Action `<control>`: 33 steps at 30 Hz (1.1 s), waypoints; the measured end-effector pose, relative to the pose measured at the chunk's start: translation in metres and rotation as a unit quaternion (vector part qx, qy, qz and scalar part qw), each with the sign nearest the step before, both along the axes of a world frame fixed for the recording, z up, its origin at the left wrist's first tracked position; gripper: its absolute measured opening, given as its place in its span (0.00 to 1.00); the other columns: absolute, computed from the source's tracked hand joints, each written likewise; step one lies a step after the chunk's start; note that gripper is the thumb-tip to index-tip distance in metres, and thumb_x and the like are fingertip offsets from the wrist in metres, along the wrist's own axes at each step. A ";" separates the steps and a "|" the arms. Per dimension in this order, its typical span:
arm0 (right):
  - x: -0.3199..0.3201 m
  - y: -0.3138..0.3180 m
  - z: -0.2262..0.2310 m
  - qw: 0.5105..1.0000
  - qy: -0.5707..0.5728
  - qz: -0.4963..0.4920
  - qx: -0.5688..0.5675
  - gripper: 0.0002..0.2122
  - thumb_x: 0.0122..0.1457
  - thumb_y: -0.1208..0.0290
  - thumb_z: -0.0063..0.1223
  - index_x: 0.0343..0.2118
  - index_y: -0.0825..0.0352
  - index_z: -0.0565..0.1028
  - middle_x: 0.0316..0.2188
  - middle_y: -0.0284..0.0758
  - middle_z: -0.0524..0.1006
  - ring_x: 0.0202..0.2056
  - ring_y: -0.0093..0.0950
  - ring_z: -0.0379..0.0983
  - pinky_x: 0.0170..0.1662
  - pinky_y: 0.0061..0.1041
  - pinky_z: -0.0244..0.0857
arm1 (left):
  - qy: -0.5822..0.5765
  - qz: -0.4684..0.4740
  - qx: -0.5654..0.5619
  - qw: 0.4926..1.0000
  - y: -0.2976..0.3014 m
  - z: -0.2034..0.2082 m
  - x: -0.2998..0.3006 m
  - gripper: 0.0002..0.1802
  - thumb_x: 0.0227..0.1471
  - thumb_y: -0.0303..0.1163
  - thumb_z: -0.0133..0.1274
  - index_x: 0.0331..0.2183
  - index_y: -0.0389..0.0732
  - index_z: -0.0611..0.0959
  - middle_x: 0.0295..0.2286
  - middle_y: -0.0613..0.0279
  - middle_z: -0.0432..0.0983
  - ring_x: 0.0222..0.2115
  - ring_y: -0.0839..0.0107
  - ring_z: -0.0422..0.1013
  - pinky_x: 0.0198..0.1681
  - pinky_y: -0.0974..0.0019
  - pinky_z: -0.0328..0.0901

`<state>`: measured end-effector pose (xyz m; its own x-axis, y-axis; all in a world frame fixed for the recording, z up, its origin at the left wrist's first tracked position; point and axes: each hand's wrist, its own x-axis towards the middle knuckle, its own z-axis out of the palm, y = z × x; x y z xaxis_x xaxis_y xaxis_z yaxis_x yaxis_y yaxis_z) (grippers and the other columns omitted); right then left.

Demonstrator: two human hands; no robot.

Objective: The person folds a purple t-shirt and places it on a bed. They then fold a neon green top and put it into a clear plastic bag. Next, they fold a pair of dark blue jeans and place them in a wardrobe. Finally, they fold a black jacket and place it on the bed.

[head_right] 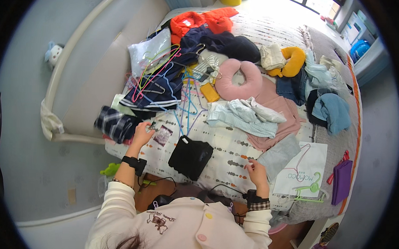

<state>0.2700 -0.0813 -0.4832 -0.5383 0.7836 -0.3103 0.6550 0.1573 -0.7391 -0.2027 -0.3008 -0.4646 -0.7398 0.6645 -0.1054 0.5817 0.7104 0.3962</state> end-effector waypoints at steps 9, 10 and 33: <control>-0.071 0.007 -0.019 0.988 -0.085 -0.044 -0.121 0.12 0.51 0.69 0.53 0.39 0.67 0.75 0.21 0.42 0.76 0.23 0.36 0.74 0.28 0.32 0.66 | -0.011 -0.126 -0.038 0.991 0.143 -0.025 -0.079 0.22 0.39 0.39 0.59 0.39 0.46 0.76 0.41 0.60 0.69 0.46 0.57 0.63 0.46 0.51 0.60; -0.079 0.009 -0.028 0.988 -0.124 -0.026 -0.090 0.13 0.51 0.67 0.53 0.39 0.67 0.74 0.22 0.43 0.76 0.26 0.39 0.74 0.30 0.33 0.67 | -0.012 -0.137 -0.046 0.989 0.161 -0.028 -0.086 0.22 0.39 0.39 0.59 0.40 0.46 0.76 0.42 0.60 0.69 0.46 0.57 0.63 0.46 0.51 0.60; -0.155 0.036 -0.123 0.980 -0.135 0.000 -0.145 0.11 0.52 0.66 0.52 0.38 0.64 0.75 0.26 0.42 0.77 0.30 0.43 0.73 0.34 0.37 0.67 | 0.287 -0.253 0.140 0.913 0.577 -0.109 -0.085 0.41 0.36 0.39 0.64 0.52 0.40 0.66 0.53 0.52 0.58 0.57 0.55 0.50 0.59 0.50 0.44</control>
<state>0.1153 -0.0452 -0.6061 -0.4047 0.6415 -0.6517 0.8333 -0.0347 -0.5517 -0.2874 0.2765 -0.5736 -0.2107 0.8778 0.4302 0.9763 0.2111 0.0474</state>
